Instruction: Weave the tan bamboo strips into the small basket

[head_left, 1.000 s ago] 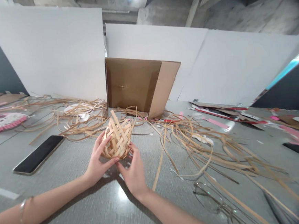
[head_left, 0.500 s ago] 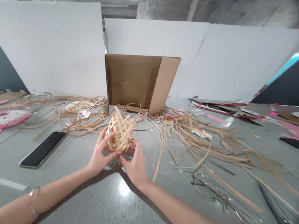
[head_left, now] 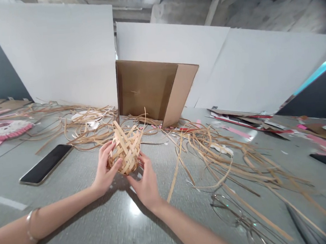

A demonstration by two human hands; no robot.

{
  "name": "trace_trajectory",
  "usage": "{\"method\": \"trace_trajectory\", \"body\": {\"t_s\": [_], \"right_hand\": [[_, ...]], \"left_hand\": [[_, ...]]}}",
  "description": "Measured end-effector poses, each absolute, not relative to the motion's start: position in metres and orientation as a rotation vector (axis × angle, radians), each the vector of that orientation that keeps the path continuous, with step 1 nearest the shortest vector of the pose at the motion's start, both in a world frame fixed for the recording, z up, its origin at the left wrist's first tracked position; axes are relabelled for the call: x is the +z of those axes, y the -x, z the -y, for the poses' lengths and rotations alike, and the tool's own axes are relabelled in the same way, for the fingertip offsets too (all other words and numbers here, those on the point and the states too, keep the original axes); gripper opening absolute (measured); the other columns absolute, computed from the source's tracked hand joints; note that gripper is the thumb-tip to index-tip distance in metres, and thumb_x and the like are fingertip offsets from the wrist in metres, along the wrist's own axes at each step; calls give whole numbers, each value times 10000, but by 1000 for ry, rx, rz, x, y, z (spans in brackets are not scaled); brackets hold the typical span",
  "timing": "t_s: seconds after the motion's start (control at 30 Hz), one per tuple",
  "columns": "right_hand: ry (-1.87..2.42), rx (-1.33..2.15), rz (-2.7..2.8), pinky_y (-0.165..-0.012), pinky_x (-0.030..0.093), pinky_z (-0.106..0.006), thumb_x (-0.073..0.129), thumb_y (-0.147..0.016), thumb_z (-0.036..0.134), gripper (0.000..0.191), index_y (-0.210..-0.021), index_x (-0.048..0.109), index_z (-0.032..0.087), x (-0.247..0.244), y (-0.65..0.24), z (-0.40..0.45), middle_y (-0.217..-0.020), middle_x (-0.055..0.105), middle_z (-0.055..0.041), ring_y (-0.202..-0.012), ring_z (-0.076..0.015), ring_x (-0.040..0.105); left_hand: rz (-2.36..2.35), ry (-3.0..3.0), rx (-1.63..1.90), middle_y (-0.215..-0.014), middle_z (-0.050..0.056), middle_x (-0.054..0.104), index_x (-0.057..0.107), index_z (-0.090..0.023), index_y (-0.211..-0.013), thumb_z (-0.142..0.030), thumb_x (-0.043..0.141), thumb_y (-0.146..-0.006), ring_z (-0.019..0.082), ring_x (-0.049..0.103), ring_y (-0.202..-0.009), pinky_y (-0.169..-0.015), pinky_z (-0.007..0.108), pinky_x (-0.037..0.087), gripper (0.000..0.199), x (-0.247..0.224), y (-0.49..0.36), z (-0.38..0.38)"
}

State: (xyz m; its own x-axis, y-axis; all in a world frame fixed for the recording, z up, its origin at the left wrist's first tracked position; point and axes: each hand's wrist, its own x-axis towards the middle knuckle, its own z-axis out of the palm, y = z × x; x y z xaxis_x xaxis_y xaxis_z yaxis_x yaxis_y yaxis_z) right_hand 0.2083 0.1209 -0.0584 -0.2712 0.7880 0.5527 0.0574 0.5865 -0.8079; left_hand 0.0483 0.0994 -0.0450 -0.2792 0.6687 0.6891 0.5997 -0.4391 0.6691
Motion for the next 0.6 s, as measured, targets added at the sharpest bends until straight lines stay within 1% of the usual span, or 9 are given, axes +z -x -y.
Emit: {"method": "trace_trajectory", "body": {"t_s": [0.13, 0.23, 0.33, 0.43, 0.53, 0.6], "right_hand": [[698, 802, 1712, -1019, 435, -513, 712, -725, 213, 609, -1269, 440, 249, -57, -209, -120, -1394, 470, -128, -1288, -289, 459], [714, 814, 1704, -1016, 436, -506, 718, -709, 200, 606, -1254, 456, 242, -56, -208, -120, -1383, 477, -128, -1281, -287, 464], [715, 850, 1684, -1036, 419, -506, 719, -694, 177, 617, -1249, 459, 247, -58, -207, -121, -1386, 468, -120, -1298, -283, 445], [688, 933, 1636, -1055, 407, -493, 729, -697, 200, 649, -1270, 429, 250, -60, -205, -122, -1407, 443, -122, -1288, -269, 461], [657, 1061, 1534, -1026, 448, -458, 737, -692, 222, 669, -1263, 389, 243, -58, -202, -122, -1338, 506, -130, -1216, -245, 537], [638, 1124, 1461, -985, 487, -428, 743, -680, 229, 656, -1224, 377, 247, -56, -201, -122, -1294, 542, -123, -1162, -229, 579]], "left_hand": [[-1592, -1821, 1855, -1374, 83, 409, 510, -303, -1224, -329, 575, -867, 275, 362, -1347, -1085, 544, 340, 363, -46, -48, -98], [-1578, -1919, 1865, -1338, 82, 438, 544, -290, -1159, -309, 587, -860, 275, 397, -1316, -1056, 544, 373, 302, -41, -48, -97], [-1585, -2059, 1888, -1301, 83, 459, 543, -289, -1155, -300, 607, -847, 268, 438, -1267, -1024, 535, 406, 315, -35, -48, -95], [-1578, -2115, 1877, -1329, 100, 433, 479, -293, -1247, -359, 633, -821, 286, 410, -1289, -1033, 543, 393, 458, -34, -48, -94], [-1493, -2049, 1900, -1399, 121, 388, 393, -279, -1337, -439, 694, -749, 322, 353, -1346, -1085, 559, 333, 680, -40, -48, -96], [-1448, -1925, 1907, -1442, 129, 357, 344, -271, -1379, -450, 721, -719, 329, 329, -1371, -1115, 546, 301, 780, -45, -48, -97]]}}
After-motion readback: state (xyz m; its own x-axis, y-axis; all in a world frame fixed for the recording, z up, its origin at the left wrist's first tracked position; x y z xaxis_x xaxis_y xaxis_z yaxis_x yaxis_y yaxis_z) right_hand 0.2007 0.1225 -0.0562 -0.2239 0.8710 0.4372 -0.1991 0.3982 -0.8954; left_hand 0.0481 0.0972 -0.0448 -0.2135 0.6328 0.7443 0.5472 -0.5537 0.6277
